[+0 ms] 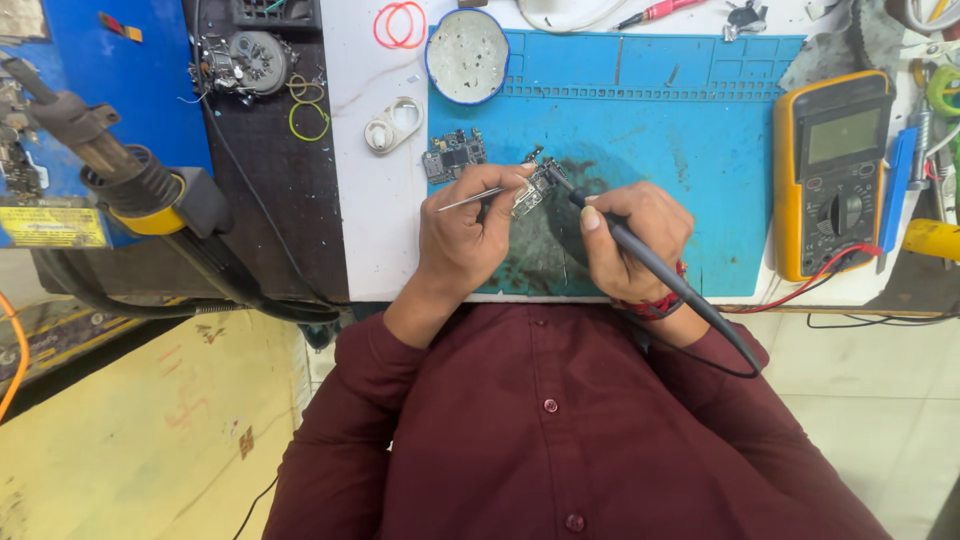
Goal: The person uses a soldering iron and tweezers to apply solder to a small circuit board. They repeatedly heat and reposition components on the board while holding it steady with tweezers.
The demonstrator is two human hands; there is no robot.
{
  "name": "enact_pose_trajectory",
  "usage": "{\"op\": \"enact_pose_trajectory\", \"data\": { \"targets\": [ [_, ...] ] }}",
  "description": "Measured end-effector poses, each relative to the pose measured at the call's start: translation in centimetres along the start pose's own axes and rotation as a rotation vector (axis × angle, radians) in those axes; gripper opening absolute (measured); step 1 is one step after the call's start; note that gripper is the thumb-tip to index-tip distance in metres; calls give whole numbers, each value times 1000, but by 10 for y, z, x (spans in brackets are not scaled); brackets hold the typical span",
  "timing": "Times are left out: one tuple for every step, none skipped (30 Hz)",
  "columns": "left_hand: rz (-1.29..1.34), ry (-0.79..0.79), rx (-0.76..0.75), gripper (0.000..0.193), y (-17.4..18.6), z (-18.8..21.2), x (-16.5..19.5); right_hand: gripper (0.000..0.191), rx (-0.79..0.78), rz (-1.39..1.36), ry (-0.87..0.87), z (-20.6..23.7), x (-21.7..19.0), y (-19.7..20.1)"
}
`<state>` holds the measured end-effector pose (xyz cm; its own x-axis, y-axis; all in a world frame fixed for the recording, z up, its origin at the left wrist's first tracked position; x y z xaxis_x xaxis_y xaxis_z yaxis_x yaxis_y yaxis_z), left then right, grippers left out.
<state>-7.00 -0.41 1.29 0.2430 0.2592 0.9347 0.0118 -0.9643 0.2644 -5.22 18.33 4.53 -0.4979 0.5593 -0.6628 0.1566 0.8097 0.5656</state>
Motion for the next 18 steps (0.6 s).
{"op": "enact_pose_trajectory", "data": {
  "targets": [
    [5,-4,-3,13,0,1,-1,7,1,5,-1,1,0,0],
    [2,-15,0,13,0,2,-1,7,2,4,1,2,0,-1],
    [-2,-26,0,13,-11,-19,-2,7,5,1,1,-13,16,5],
    [-6,-36,3,13,-10,-19,-2,7,4,-1,4,-14,15,4],
    [-5,-29,0,13,-10,-17,-2,7,4,-1,3,-12,14,4],
    [-6,-23,-4,13,-8,-24,-6,7,6,0,1,-17,17,1],
    [-5,-16,-9,13,-10,-23,-5,7,7,1,-1,-16,17,2],
    [2,-15,-11,13,-6,-28,-8,7,9,-3,0,-21,19,-1],
    [10,-14,-12,13,-7,-29,-8,7,10,-6,2,-21,19,-2],
    [18,-14,-13,13,-4,-32,-10,7,11,-9,4,-25,18,-5],
    [14,-24,-12,13,-5,-35,-11,7,16,-8,6,-27,21,-6],
    [9,-36,-8,14,-2,-39,-12,7,20,-7,11,-33,21,-10],
    [4,-48,-5,14,-3,-41,-12,7,25,-5,14,-34,23,-9],
    [2,-43,-4,14,2,-52,-18,7,22,-6,16,-42,26,-15],
    [1,-36,-6,14,0,-54,-20,7,19,-6,15,-44,29,-14],
    [0,-31,-7,13,1,-58,-22,8,16,-6,15,-48,30,-17],
    [-2,-27,-11,13,1,-63,-24,8,16,-7,13,-52,33,-17],
    [-3,-23,-15,14,0,-63,-24,7,16,-8,10,-53,33,-18]
  ]
}}
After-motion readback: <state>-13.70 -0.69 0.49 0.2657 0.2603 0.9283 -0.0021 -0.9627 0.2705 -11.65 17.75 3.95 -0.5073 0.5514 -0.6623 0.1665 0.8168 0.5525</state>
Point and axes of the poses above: each hand's wrist, its own z-axis away from the middle knuckle, its own y-axis out of the back of the hand, x = y × z, the point moved 8 cm from there along -z, towards the middle knuckle, and after that the axes turned 1 degree about z, right-handed, at the moved point
